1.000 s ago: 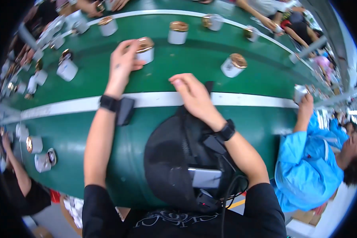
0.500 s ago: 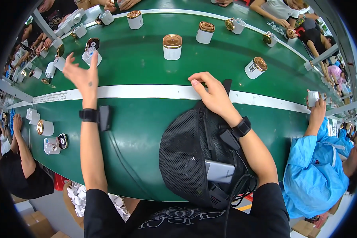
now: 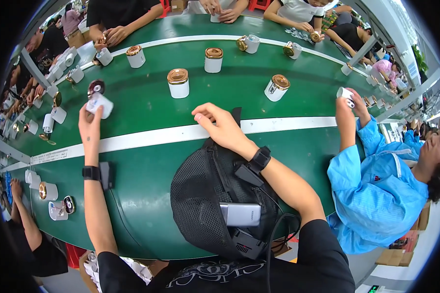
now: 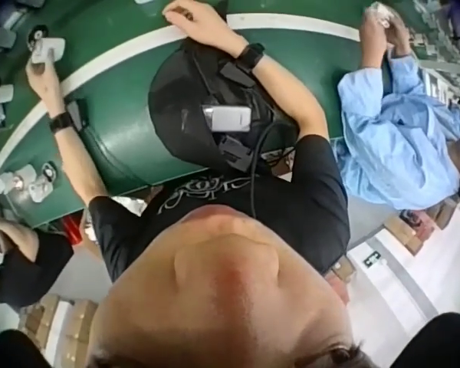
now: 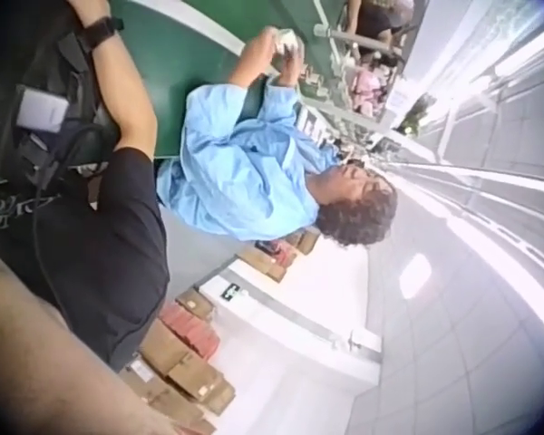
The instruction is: The person assembles a humidifier by hand, picking up a white plastic housing and a gold-colored top piece. They connect the internal wires, press the top piece into the housing, and then place the assembled humidifier onto the green conveyor belt.
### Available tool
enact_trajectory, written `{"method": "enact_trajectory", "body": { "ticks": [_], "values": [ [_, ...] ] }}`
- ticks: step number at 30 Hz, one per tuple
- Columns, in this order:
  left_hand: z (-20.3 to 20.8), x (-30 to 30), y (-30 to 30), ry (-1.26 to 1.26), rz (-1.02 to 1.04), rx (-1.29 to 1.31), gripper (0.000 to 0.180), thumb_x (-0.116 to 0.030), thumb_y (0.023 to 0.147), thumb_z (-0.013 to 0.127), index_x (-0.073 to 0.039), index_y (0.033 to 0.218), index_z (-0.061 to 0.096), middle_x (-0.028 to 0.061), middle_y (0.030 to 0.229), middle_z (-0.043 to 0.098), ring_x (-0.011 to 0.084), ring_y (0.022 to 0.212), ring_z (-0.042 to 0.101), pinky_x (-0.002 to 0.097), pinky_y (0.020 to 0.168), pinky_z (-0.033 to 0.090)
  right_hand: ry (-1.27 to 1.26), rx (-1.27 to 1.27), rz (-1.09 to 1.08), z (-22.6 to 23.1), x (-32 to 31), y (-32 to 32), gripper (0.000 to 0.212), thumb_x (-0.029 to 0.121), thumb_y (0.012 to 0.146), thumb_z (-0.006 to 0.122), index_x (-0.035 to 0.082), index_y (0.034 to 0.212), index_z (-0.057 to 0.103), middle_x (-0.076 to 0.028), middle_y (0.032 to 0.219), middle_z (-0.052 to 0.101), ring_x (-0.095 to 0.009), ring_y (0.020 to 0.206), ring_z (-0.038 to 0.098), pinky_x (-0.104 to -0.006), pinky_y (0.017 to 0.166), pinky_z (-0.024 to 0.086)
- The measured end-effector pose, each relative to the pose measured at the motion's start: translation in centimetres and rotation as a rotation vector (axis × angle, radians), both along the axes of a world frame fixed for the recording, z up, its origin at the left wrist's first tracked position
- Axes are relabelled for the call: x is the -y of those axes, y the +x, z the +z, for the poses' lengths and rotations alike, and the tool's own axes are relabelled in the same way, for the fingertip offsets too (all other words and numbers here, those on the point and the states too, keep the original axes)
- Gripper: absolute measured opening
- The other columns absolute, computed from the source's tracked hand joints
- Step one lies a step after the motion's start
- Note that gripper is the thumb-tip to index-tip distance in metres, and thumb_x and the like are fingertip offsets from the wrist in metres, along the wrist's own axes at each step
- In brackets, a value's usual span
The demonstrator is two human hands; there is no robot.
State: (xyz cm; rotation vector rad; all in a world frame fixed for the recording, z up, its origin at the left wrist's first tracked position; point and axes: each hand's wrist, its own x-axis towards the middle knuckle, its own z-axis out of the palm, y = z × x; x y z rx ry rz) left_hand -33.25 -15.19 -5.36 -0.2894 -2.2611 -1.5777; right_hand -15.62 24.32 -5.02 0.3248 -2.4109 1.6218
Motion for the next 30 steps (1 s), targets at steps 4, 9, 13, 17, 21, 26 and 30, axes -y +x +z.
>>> {"method": "enact_trajectory", "body": {
  "ticks": [4, 9, 13, 17, 21, 26, 30],
  "values": [
    [2.2, -8.0, 8.9, 0.077, -0.241, 0.115, 0.058, -0.023, 0.091, 0.078, 0.001, 0.138, 0.055, 0.0100, 0.121, 0.066, 0.0170, 0.108, 0.065, 0.0306, 0.088, 0.053, -0.177, 0.075, 0.060, 0.8, 0.2, -0.5, 0.029, 0.024, 0.108, 0.053, 0.004, 0.126, 0.062, -0.009, 0.114, 0.068, -0.018, 0.098, 0.069, -0.0321, 0.082, 0.053],
    [3.5, -13.6, 17.8, -0.130, -0.485, 0.160, 0.061, -0.020, 0.082, 0.083, -0.001, 0.134, 0.058, 0.0075, 0.105, 0.066, 0.0106, 0.085, 0.063, 0.0265, 0.075, 0.050, -0.418, 0.305, 0.270, 4.4, 1.7, 1.0, 0.043, 0.036, 0.112, 0.045, 0.004, 0.138, 0.056, -0.008, 0.125, 0.064, -0.015, 0.100, 0.066, -0.0290, 0.081, 0.052],
    [4.9, -13.6, 19.0, -0.130, -0.560, 0.402, 0.060, -0.020, 0.082, 0.083, -0.002, 0.133, 0.057, 0.0091, 0.091, 0.067, 0.0124, 0.071, 0.065, 0.0278, 0.068, 0.050, -0.256, 0.380, 0.357, 4.8, 1.5, 1.2, 0.058, 0.050, 0.110, 0.041, 0.003, 0.142, 0.054, -0.006, 0.123, 0.062, -0.012, 0.103, 0.060, -0.0267, 0.080, 0.049],
    [4.5, -12.5, 19.3, -0.030, -0.583, 0.389, 0.060, -0.020, 0.083, 0.082, -0.004, 0.134, 0.055, 0.0105, 0.080, 0.067, 0.0155, 0.061, 0.065, 0.0308, 0.061, 0.050, -0.041, 0.343, 0.381, 5.6, 1.9, 1.9, 0.065, 0.055, 0.108, 0.042, 0.001, 0.142, 0.054, -0.004, 0.121, 0.061, -0.011, 0.103, 0.057, -0.0260, 0.081, 0.048],
    [3.2, -12.4, 19.1, 0.025, -0.672, 0.382, 0.061, -0.023, 0.085, 0.081, -0.005, 0.136, 0.053, 0.0120, 0.081, 0.069, 0.0175, 0.061, 0.067, 0.0335, 0.060, 0.051, -0.028, 0.318, 0.363, 5.9, 2.6, 2.3, 0.069, 0.058, 0.107, 0.042, -0.001, 0.142, 0.053, -0.005, 0.121, 0.061, -0.011, 0.103, 0.057, -0.0267, 0.083, 0.047],
    [3.0, -12.7, 18.6, 0.080, -0.738, 0.391, 0.061, -0.018, 0.087, 0.080, -0.003, 0.138, 0.050, 0.0097, 0.098, 0.071, 0.0130, 0.060, 0.065, 0.0276, 0.056, 0.049, 0.081, 0.148, 0.266, 7.2, 3.6, 3.3, 0.071, 0.058, 0.107, 0.041, -0.002, 0.143, 0.050, -0.010, 0.124, 0.061, -0.015, 0.109, 0.058, -0.0283, 0.090, 0.046],
    [2.7, -13.4, 18.3, 0.009, -0.687, 0.260, 0.059, -0.024, 0.088, 0.080, -0.004, 0.137, 0.052, 0.0074, 0.099, 0.070, 0.0135, 0.064, 0.065, 0.0272, 0.058, 0.050, 0.200, -0.039, 0.226, 7.8, 4.9, 3.9, 0.073, 0.059, 0.107, 0.042, -0.003, 0.144, 0.048, -0.014, 0.129, 0.060, -0.020, 0.117, 0.059, -0.0313, 0.099, 0.045]
  ]
}}
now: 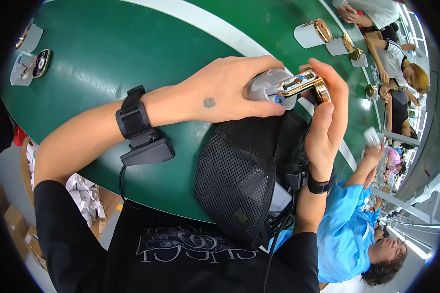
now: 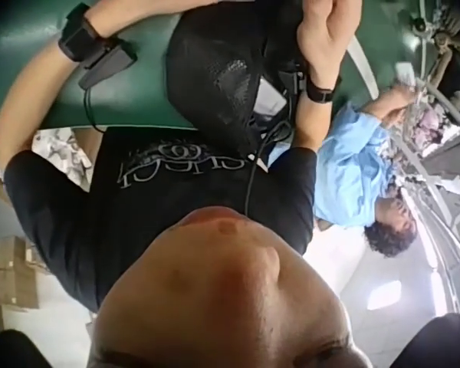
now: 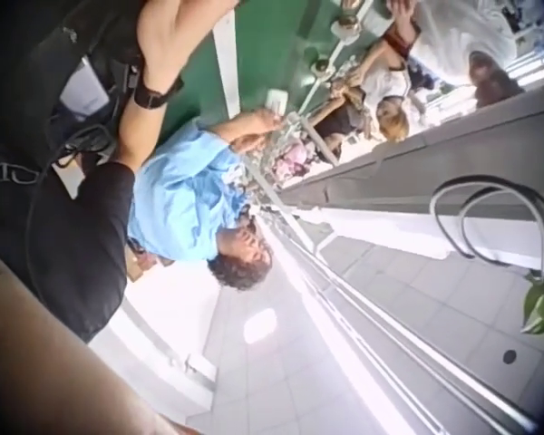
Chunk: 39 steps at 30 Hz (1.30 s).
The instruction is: The person assembles a humidifier by hand, picking up a white plastic housing and a gold-colored top piece. They connect the internal wires, press the top piece into the housing, and then place the assembled humidifier onto the green conveyor belt.
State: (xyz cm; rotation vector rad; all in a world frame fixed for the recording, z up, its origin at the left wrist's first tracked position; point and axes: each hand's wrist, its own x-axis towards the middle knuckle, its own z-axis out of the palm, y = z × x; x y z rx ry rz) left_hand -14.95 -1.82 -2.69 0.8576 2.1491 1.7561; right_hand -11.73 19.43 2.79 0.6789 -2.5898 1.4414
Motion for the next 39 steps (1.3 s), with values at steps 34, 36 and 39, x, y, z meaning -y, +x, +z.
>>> {"method": "enact_trajectory", "body": {
  "ticks": [34, 36, 39],
  "values": [
    [-0.2, 0.4, -0.5, 0.134, -0.241, 0.263, 0.055, -0.036, 0.092, 0.076, -0.001, 0.131, 0.058, 0.0093, 0.096, 0.070, 0.0150, 0.069, 0.070, 0.0265, 0.057, 0.057, 0.073, -0.022, 0.173, -0.7, -2.2, -1.3, 0.044, 0.019, 0.095, 0.068, -0.003, 0.133, 0.060, -0.016, 0.134, 0.053, -0.026, 0.125, 0.055, -0.0370, 0.106, 0.045],
    [-0.5, 0.4, -0.5, 0.134, -0.222, 0.246, 0.056, -0.036, 0.092, 0.076, -0.002, 0.132, 0.058, 0.0100, 0.097, 0.070, 0.0152, 0.069, 0.070, 0.0266, 0.058, 0.057, -0.004, -0.003, 0.164, -0.8, -2.2, -1.3, 0.046, 0.019, 0.094, 0.070, -0.002, 0.133, 0.060, -0.016, 0.133, 0.054, -0.026, 0.124, 0.056, -0.0376, 0.106, 0.045],
    [-0.4, 0.5, -0.6, 0.131, -0.186, 0.192, 0.058, -0.037, 0.092, 0.075, -0.002, 0.134, 0.057, 0.0113, 0.099, 0.069, 0.0155, 0.069, 0.070, 0.0269, 0.058, 0.058, -0.005, -0.014, 0.167, -0.7, -2.5, -1.3, 0.047, 0.020, 0.093, 0.071, -0.002, 0.133, 0.060, -0.016, 0.133, 0.054, -0.026, 0.122, 0.057, -0.0381, 0.104, 0.046]
  ]
}}
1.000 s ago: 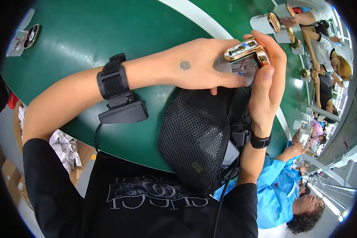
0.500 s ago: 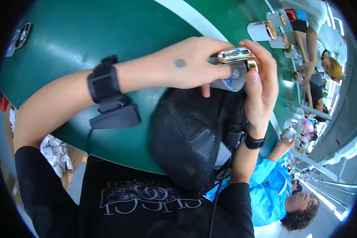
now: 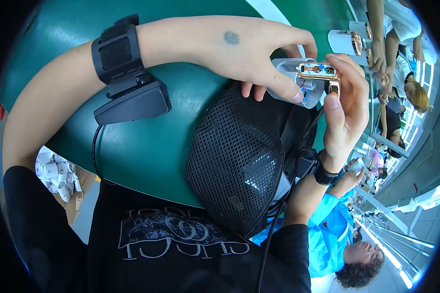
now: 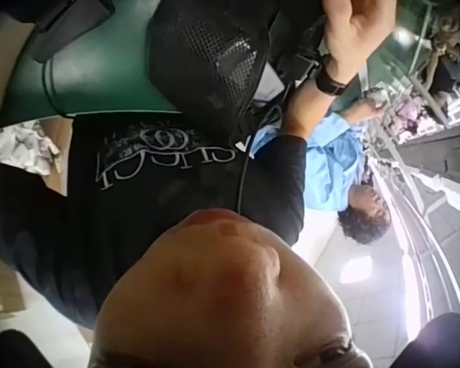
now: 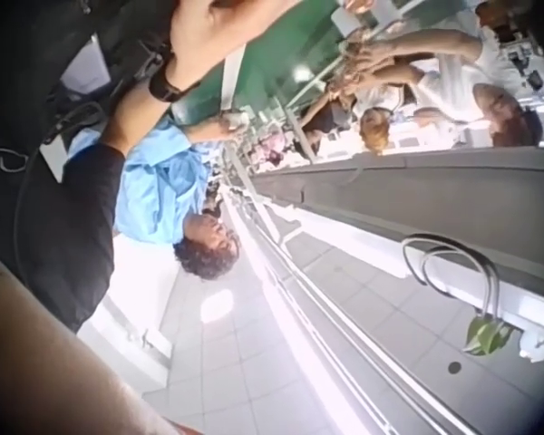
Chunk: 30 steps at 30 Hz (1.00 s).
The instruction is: The person assembles a humidifier by hand, picking up a white plastic housing and a gold-colored top piece. They connect the internal wires, press the top piece into the housing, and then place the assembled humidifier onto the green conveyor belt.
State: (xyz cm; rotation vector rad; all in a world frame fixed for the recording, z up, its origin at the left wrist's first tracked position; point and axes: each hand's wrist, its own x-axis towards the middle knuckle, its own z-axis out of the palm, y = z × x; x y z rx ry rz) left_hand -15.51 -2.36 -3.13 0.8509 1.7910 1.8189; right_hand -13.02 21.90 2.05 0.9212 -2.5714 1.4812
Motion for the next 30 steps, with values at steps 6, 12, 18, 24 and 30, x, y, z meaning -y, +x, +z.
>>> {"method": "enact_trajectory", "body": {
  "ticks": [6, 12, 18, 24, 30],
  "values": [
    [0.1, 0.0, -0.1, -0.052, -0.085, -0.005, 0.060, -0.026, 0.097, 0.073, -0.005, 0.147, 0.049, 0.0088, 0.088, 0.070, 0.0127, 0.066, 0.069, 0.0254, 0.054, 0.055, 0.102, -0.139, -0.057, 0.5, 0.2, 0.3, 0.045, 0.020, 0.090, 0.074, 0.000, 0.129, 0.065, -0.016, 0.130, 0.058, -0.026, 0.118, 0.059, -0.0386, 0.100, 0.048],
    [0.7, 0.4, -0.1, -0.102, -0.101, 0.002, 0.059, -0.030, 0.097, 0.072, -0.005, 0.147, 0.050, 0.0084, 0.081, 0.069, 0.0123, 0.060, 0.066, 0.0257, 0.054, 0.055, 0.308, -0.311, -0.080, 1.2, 1.3, 0.7, 0.044, 0.018, 0.083, 0.079, 0.003, 0.124, 0.070, -0.015, 0.123, 0.062, -0.027, 0.115, 0.061, -0.0379, 0.097, 0.050],
    [0.4, 0.2, -0.1, -0.076, -0.098, 0.013, 0.061, -0.037, 0.095, 0.072, -0.004, 0.143, 0.054, 0.0111, 0.087, 0.069, 0.0145, 0.062, 0.067, 0.0277, 0.056, 0.056, 0.306, -0.280, -0.149, 2.1, 1.6, 1.5, 0.046, 0.016, 0.079, 0.083, 0.005, 0.123, 0.072, -0.014, 0.121, 0.063, -0.028, 0.110, 0.062, -0.0372, 0.092, 0.052],
    [0.1, 0.3, -0.1, -0.099, -0.094, 0.017, 0.063, -0.041, 0.094, 0.073, -0.004, 0.142, 0.056, 0.0129, 0.092, 0.070, 0.0161, 0.063, 0.068, 0.0287, 0.057, 0.057, 0.403, -0.298, -0.143, 2.2, 2.1, 1.8, 0.047, 0.016, 0.078, 0.084, 0.007, 0.123, 0.072, -0.014, 0.121, 0.063, -0.028, 0.109, 0.063, -0.0369, 0.092, 0.052],
    [0.0, 0.4, -0.3, -0.091, -0.099, -0.028, 0.061, -0.035, 0.096, 0.072, -0.006, 0.146, 0.052, 0.0106, 0.086, 0.070, 0.0149, 0.063, 0.069, 0.0276, 0.056, 0.057, 0.518, -0.298, -0.133, 2.8, 2.8, 2.4, 0.050, 0.009, 0.076, 0.085, 0.006, 0.124, 0.071, -0.013, 0.121, 0.062, -0.028, 0.107, 0.064, -0.0364, 0.090, 0.054]
  ]
}}
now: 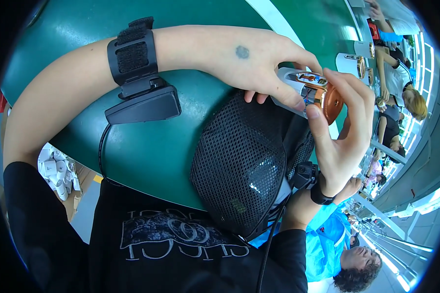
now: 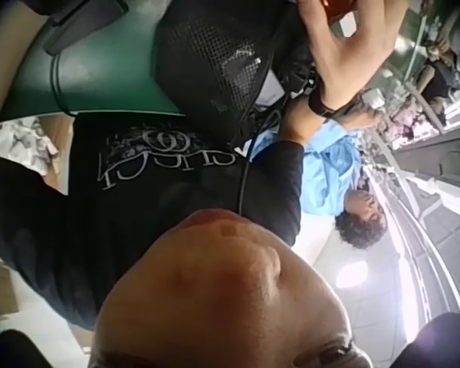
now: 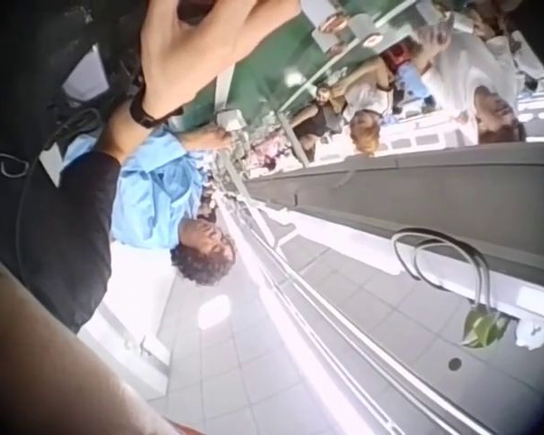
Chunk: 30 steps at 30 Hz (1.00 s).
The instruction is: The person assembles a humidifier by hand, picking up a white plastic housing and a gold-colored top piece. They connect the internal wires, press the top piece into the housing, and then place the assembled humidifier onto the green conveyor belt.
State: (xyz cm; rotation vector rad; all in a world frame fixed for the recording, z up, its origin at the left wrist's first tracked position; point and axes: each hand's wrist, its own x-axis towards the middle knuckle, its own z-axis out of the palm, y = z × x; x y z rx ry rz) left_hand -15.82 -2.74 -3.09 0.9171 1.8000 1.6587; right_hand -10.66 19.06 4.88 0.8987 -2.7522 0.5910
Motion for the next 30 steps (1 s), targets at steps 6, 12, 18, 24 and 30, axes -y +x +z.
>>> {"method": "enact_trajectory", "body": {
  "ticks": [6, 12, 18, 24, 30],
  "values": [
    [0.6, 0.4, -0.3, -0.008, -0.090, -0.009, 0.058, -0.034, 0.100, 0.068, -0.004, 0.147, 0.051, 0.0104, 0.091, 0.072, 0.0154, 0.071, 0.071, 0.0275, 0.059, 0.057, 0.098, 0.065, 0.024, 0.9, 0.7, 0.5, 0.051, 0.006, 0.075, 0.085, 0.006, 0.124, 0.070, -0.015, 0.121, 0.062, -0.029, 0.105, 0.066, -0.0362, 0.088, 0.056],
    [0.7, -0.4, 0.0, 0.110, -0.095, 0.245, 0.063, -0.045, 0.098, 0.067, 0.004, 0.137, 0.057, 0.0154, 0.112, 0.069, 0.0209, 0.080, 0.074, 0.0287, 0.064, 0.060, 0.129, 0.214, -0.006, 1.2, 0.2, 0.5, 0.068, 0.012, 0.072, 0.089, 0.006, 0.135, 0.063, -0.018, 0.127, 0.060, -0.032, 0.110, 0.066, -0.0381, 0.091, 0.057],
    [0.9, -0.5, 0.7, 0.101, -0.054, 0.364, 0.060, -0.039, 0.103, 0.062, 0.002, 0.144, 0.050, 0.0167, 0.117, 0.069, 0.0216, 0.084, 0.074, 0.0304, 0.068, 0.062, 0.016, 0.389, -0.108, 1.1, 1.6, 0.1, 0.098, 0.013, 0.066, 0.091, 0.008, 0.152, 0.045, -0.017, 0.142, 0.055, -0.033, 0.121, 0.062, -0.0408, 0.101, 0.052],
    [1.7, -0.6, 0.1, -0.011, -0.105, 0.435, 0.062, -0.032, 0.099, 0.068, 0.004, 0.144, 0.048, 0.0178, 0.128, 0.063, 0.0248, 0.088, 0.074, 0.0327, 0.074, 0.064, 0.137, 0.158, -0.071, -1.5, 1.6, -1.0, 0.101, 0.020, 0.062, 0.095, 0.002, 0.149, 0.045, -0.022, 0.148, 0.050, -0.041, 0.128, 0.058, -0.0433, 0.099, 0.054],
    [-0.1, -1.5, 1.8, 0.187, 0.072, 0.052, 0.062, -0.020, 0.093, 0.076, 0.005, 0.142, 0.048, 0.0185, 0.129, 0.058, 0.0270, 0.094, 0.073, 0.0331, 0.079, 0.064, 0.060, 0.233, -0.099, -1.5, 0.0, -0.6, 0.089, 0.027, 0.066, 0.094, 0.001, 0.140, 0.052, -0.022, 0.143, 0.055, -0.040, 0.125, 0.061, -0.0427, 0.098, 0.055]
  ]
}}
